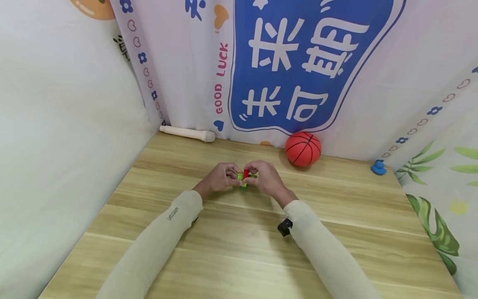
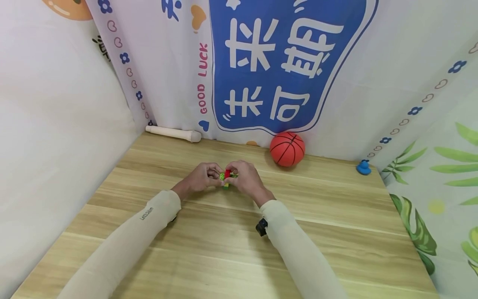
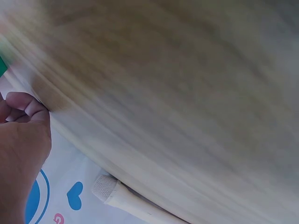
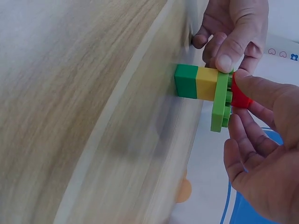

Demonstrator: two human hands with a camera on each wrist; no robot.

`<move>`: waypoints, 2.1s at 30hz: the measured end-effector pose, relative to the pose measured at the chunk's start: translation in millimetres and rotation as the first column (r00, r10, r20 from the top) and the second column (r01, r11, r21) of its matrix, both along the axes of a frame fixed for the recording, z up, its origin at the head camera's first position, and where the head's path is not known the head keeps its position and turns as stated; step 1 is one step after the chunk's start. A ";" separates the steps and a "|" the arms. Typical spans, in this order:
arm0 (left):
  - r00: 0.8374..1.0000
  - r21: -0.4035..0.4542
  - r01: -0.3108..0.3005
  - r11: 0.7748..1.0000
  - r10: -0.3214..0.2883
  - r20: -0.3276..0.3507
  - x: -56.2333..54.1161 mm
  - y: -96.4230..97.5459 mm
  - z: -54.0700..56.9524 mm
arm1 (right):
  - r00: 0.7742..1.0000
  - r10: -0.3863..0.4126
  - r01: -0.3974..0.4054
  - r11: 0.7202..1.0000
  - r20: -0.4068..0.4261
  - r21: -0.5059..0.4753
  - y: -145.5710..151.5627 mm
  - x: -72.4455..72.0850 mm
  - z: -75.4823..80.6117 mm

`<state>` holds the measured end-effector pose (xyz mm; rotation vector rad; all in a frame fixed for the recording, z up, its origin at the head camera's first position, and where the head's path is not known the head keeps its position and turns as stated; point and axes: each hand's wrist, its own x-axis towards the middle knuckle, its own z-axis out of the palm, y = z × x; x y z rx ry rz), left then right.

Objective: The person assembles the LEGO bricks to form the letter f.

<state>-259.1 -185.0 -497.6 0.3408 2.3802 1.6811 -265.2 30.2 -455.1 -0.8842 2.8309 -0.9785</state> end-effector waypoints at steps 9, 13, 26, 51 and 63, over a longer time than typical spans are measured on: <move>1.000 -0.003 -0.001 1.000 0.001 0.004 0.3 0.7 0.9 | 1.000 -0.008 0.008 1.000 0.020 0.001 -2.3 0.2 0.1; 1.000 -0.002 -0.005 1.000 0.005 0.006 0.5 0.6 0.8 | 0.998 -0.023 0.023 1.000 0.055 -0.009 -3.1 1.1 1.9; 1.000 0.007 0.003 1.000 -0.003 -0.004 0.1 -0.1 -0.6 | 0.992 -0.052 0.064 0.993 0.117 -0.096 -4.1 3.1 -1.4; 1.000 0.017 0.006 1.000 -0.005 -0.023 4.3 -0.2 -1.9 | 0.993 -0.086 0.084 0.996 0.086 0.028 -8.8 -1.1 7.6; 0.999 -0.009 0.012 1.000 -0.013 -0.038 5.3 1.1 0.0 | 0.991 -0.089 0.087 0.996 0.097 0.028 -7.8 -2.4 9.7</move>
